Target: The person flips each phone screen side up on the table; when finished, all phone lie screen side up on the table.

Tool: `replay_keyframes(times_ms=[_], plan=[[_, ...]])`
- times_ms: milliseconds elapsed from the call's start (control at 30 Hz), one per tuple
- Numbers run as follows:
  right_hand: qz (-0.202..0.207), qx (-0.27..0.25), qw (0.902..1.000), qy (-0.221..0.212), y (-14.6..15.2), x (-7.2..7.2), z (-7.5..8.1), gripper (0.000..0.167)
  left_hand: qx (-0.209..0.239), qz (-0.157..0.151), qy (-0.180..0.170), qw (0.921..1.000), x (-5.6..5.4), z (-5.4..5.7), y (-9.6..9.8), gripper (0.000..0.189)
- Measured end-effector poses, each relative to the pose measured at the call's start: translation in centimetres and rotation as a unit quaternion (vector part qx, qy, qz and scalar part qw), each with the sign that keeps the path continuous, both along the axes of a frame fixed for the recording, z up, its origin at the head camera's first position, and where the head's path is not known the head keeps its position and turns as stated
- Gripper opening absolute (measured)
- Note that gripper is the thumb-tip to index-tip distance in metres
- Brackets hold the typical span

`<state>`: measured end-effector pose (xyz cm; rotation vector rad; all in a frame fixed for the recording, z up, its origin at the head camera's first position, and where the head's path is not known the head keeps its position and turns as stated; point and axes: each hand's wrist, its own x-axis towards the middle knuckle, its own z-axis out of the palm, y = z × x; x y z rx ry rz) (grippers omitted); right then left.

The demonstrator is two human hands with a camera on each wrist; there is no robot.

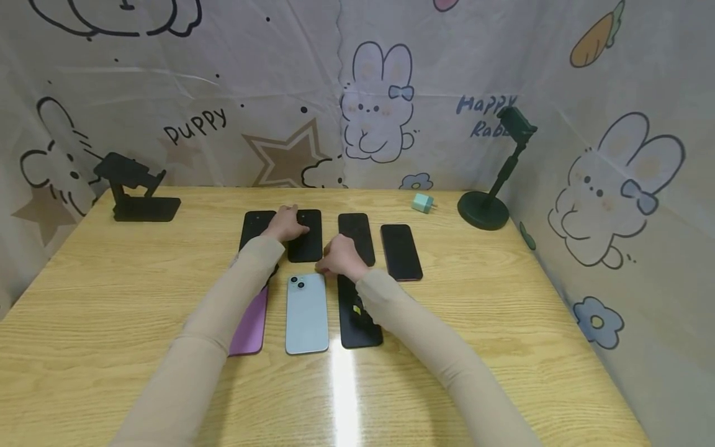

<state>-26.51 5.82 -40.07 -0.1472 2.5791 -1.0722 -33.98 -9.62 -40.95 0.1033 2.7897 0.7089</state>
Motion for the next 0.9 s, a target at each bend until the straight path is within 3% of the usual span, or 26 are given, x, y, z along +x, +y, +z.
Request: replay_keyframes(times_ms=[467, 700, 900], plan=[[0.009, 0.016, 0.9998, 0.006, -0.18, -0.25, -0.09, 0.010, -0.010, 0.006, -0.015, 0.9998, 0.47, 0.49, 0.32, 0.076], [0.017, 0.028, 0.9993, 0.015, -0.45, -0.28, 0.02, 0.015, -0.028, -0.030, -0.034, 0.9986, 0.58, 0.32, 0.50, 0.069], [0.020, 0.039, 0.9988, 0.021, -0.81, -0.43, -0.09, 0.017, -0.029, -0.041, -0.033, 0.9982, 0.73, 0.20, 0.73, 0.066]])
